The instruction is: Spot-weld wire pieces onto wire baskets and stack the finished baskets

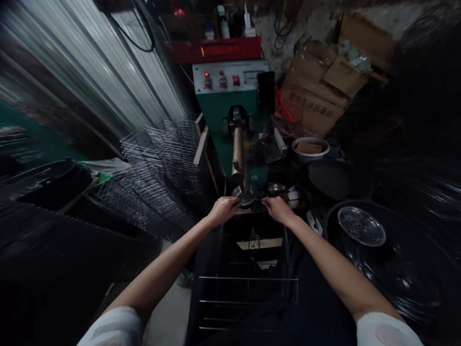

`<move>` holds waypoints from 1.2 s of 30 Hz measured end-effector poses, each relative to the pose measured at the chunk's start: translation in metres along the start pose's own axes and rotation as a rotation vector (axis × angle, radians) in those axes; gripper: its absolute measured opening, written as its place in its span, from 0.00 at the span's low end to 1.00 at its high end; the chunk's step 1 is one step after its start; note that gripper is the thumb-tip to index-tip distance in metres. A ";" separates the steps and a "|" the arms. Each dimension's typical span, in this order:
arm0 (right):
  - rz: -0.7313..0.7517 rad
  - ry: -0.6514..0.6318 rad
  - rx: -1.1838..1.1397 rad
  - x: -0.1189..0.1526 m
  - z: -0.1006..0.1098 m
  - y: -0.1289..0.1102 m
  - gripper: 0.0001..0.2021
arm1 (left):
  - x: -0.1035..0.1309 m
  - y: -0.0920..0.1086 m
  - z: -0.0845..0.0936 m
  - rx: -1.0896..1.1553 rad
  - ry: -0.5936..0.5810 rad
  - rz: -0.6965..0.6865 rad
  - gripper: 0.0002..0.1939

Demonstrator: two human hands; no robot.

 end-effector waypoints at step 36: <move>0.158 -0.100 0.023 -0.041 0.013 -0.026 0.10 | -0.002 -0.028 0.011 0.153 0.167 -0.131 0.12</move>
Point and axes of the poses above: each hand's wrist, its own x-axis away from the middle knuckle, its own z-axis out of the back of the hand, y = z × x, the point moved 3 cm from there along -x, towards the middle knuckle, and after that the axes turned 4 degrees about -x, right-handed, at the moved point
